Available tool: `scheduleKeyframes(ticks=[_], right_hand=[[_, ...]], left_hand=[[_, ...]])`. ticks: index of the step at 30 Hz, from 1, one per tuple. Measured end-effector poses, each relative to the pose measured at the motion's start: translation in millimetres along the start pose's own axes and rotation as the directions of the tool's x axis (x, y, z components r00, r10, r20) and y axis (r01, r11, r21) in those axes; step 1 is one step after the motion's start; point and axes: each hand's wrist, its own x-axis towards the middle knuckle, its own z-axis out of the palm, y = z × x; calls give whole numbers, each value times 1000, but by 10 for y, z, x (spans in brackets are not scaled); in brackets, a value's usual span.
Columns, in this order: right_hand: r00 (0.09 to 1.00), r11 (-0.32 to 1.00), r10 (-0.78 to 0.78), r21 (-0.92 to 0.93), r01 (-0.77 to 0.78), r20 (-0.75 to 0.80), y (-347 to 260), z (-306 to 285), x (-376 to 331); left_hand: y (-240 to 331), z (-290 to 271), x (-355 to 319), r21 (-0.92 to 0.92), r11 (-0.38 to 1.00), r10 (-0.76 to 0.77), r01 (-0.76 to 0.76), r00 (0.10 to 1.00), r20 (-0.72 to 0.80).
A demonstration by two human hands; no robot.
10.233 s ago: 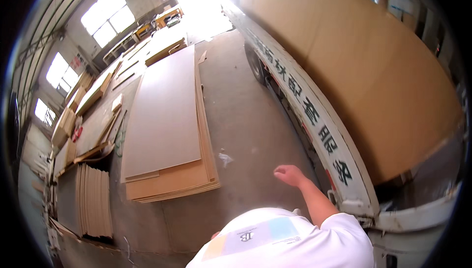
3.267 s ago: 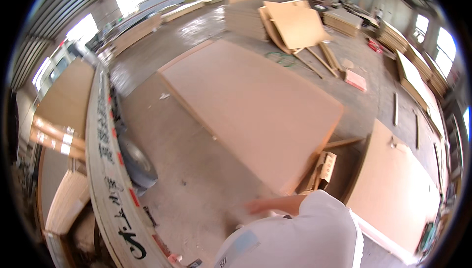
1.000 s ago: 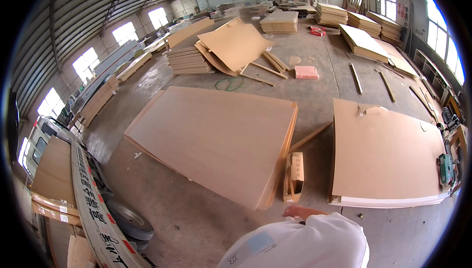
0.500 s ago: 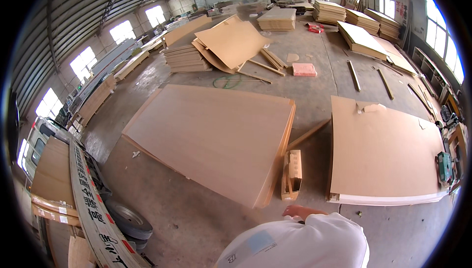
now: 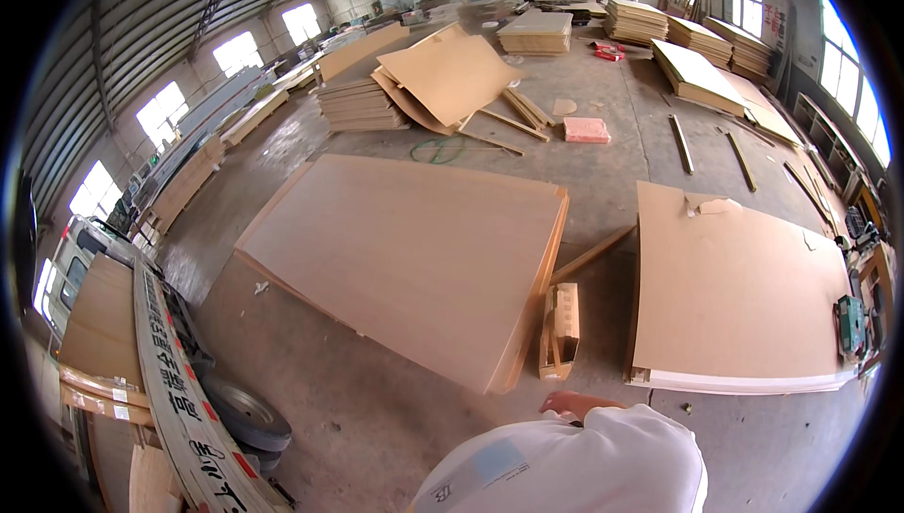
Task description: The person lifts and carries a large white rectangular panel from a metal rack to a stack on the floor. They then walk through the workshop, pick up a yellow tool, and move toward a white truck where another person is loading materials. The person gestures toward the truck and the stacked panels.
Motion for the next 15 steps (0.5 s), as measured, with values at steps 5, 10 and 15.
scheduleKeyframes(ticks=[5, 10, 15], right_hand=[[984, 957, 170, 250, -149, -62, 587, 496, 347], [993, 956, 93, 286, -69, -69, -13, 39, 97], [908, 885, -418, 225, 408, 1, -1103, -1098, 768]], left_hand=[[388, 12, -163, 40, 999, 17, -19, 999, 52], [30, 6, 0, 26, 1000, 0, 0, 1000, 5], [415, -28, -106, 44, 999, 6, -7, 1000, 19]])
